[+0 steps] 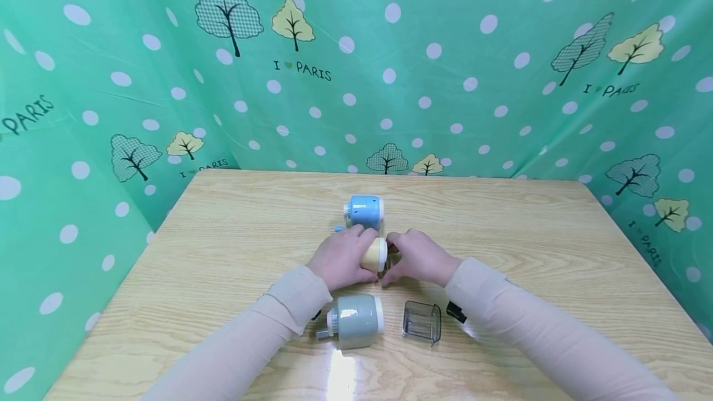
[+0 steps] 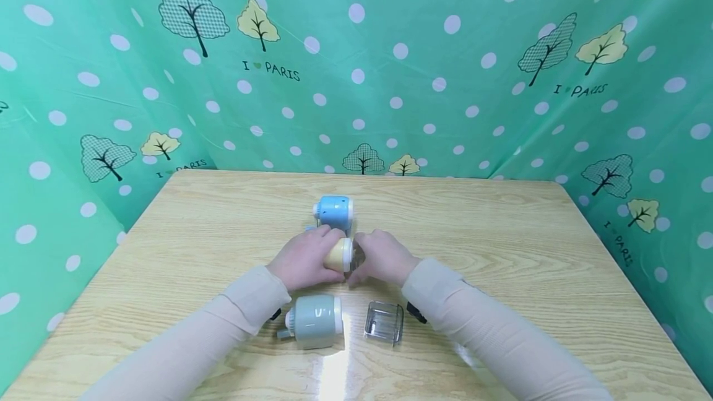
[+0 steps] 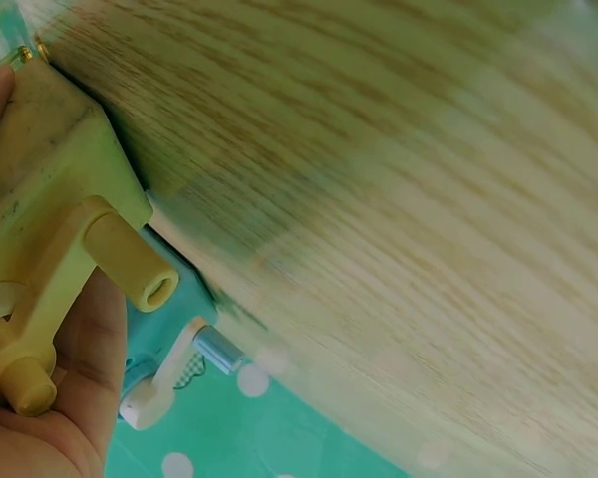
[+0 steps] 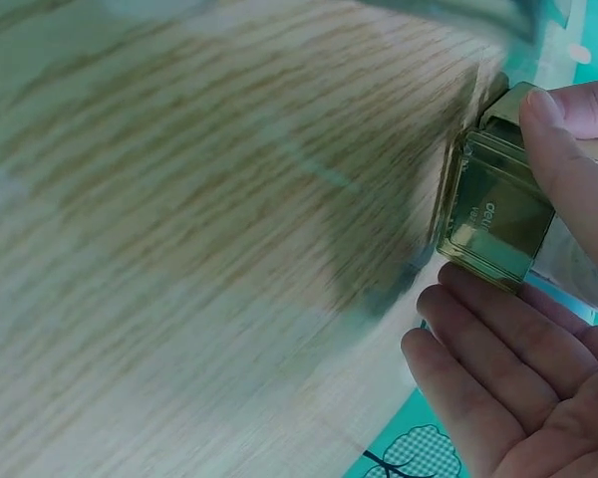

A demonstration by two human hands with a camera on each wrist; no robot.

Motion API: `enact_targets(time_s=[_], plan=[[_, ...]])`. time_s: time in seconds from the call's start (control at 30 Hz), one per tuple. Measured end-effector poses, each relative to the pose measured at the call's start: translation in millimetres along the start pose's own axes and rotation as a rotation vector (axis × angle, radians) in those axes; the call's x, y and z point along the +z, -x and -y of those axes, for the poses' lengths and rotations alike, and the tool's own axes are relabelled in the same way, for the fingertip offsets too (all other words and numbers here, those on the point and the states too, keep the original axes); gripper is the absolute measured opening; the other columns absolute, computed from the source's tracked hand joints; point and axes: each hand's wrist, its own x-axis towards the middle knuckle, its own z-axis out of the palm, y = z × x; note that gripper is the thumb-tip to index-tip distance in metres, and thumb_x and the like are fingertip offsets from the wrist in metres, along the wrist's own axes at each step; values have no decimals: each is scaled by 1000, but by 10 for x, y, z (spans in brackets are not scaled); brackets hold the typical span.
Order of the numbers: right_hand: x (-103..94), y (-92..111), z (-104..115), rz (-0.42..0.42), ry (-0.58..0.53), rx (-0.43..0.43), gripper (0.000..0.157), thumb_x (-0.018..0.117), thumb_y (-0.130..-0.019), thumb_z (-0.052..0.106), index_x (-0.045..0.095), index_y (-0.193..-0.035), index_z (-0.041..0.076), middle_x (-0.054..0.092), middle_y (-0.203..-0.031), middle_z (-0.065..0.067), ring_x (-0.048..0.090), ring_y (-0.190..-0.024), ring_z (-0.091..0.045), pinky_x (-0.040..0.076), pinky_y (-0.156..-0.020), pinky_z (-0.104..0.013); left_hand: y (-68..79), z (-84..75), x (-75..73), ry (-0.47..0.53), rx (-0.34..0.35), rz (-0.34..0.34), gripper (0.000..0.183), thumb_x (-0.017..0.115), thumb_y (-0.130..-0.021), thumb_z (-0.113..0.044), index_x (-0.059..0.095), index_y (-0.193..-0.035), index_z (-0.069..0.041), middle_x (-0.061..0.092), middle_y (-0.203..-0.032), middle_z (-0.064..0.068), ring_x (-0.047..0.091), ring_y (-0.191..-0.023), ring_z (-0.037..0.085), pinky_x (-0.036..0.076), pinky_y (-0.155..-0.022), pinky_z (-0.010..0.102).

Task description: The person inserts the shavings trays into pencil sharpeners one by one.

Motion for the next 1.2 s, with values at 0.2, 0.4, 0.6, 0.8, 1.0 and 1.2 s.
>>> enact_targets(time_s=[0.2, 0.4, 0.6, 0.8, 1.0, 1.2], plan=[[12, -12, -8, 6, 4, 7, 68, 92, -60, 40, 66, -113, 7, 73, -109, -4, 67, -93, -15, 55, -89, -33, 0, 9, -1, 15, 8, 3, 63, 87, -72, -39, 55, -122, -17, 59, -101, 1, 54, -82, 14, 49, -70, 29], [23, -20, -4, 3, -1, -5, 64, 93, -61, 39, 67, -110, 8, 74, -107, -4, 68, -94, -16, 56, -87, -32, 3, 11, 0, 25, 9, 7, 64, 87, -73, -38, 55, -123, -16, 59, -102, 1, 55, -84, 15, 50, -73, 30], [33, -28, -1, -4, -3, -20, 61, 93, -61, 38, 67, -107, 8, 74, -104, -4, 68, -92, -15, 56, -85, -31, 5, 6, -14, 32, 14, 9, 63, 87, -73, -37, 54, -122, -15, 58, -103, 2, 55, -84, 15, 51, -74, 31], [36, -35, 15, -7, -12, -31, 58, 94, -61, 37, 67, -104, 8, 74, -100, -3, 65, -85, -11, 56, -82, -30, 7, 7, -23, 41, 11, 18, 63, 87, -73, -35, 54, -123, -15, 58, -104, 2, 55, -85, 15, 50, -76, 31], [37, -44, 32, -19, -8, -49, 58, 94, -60, 37, 67, -102, 8, 73, -92, -1, 61, -77, -8, 54, -74, -27, 3, 12, -26, 51, 9, 17, 64, 87, -74, -35, 54, -124, -15, 58, -104, 2, 54, -85, 15, 50, -76, 30], [52, -52, 34, -25, 15, -48, 62, 94, -59, 40, 66, -103, 7, 70, -87, 0, 59, -72, -8, 53, -69, -26, 4, 17, -18, 59, 19, 10, 64, 87, -73, -35, 55, -124, -14, 59, -104, 2, 55, -85, 15, 51, -76, 31]])
